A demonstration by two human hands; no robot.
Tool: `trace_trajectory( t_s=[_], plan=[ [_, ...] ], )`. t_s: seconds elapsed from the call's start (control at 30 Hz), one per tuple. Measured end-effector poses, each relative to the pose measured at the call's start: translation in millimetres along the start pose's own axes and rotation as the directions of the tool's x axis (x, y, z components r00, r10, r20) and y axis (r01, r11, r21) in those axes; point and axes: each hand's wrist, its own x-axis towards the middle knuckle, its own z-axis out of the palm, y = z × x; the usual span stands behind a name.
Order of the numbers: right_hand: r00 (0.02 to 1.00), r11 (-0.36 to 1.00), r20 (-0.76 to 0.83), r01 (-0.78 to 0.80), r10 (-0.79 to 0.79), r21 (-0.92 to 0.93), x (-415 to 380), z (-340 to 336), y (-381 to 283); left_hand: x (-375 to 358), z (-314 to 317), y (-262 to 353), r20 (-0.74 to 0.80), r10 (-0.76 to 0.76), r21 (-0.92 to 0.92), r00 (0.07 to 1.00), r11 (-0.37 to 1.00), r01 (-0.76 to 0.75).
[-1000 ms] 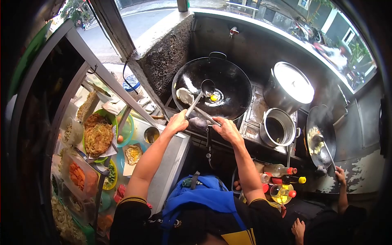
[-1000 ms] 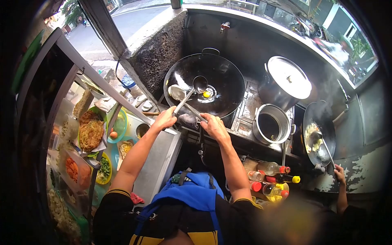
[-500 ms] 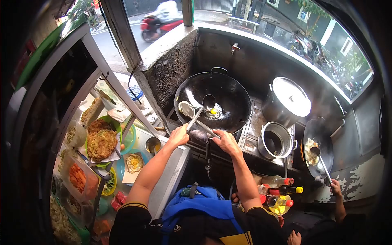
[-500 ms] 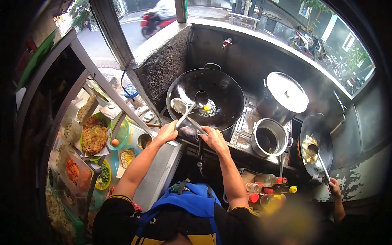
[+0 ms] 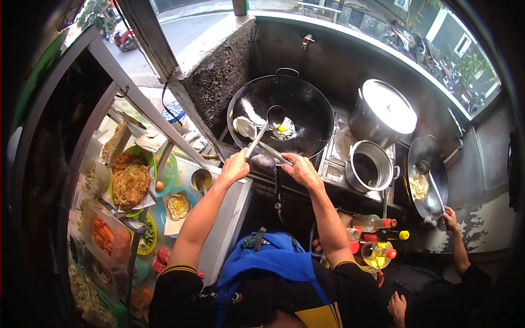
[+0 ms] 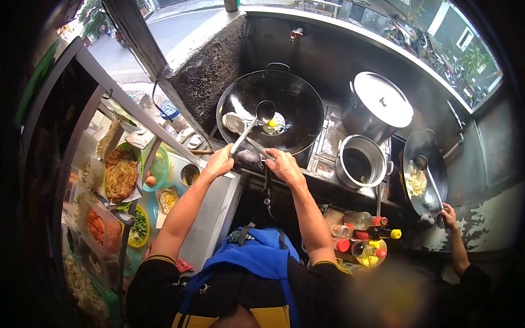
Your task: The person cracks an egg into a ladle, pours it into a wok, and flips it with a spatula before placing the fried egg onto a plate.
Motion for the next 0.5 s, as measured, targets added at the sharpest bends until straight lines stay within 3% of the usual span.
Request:
trace_trajectory(
  t_s=[0.5],
  plan=[
    [1.0,1.0,-0.004,0.021,-0.021,-0.014,0.5,0.1,-0.3,-6.2,-5.1,5.1,-0.004,-0.02,0.024,1.0,1.0,0.02]
  ],
)
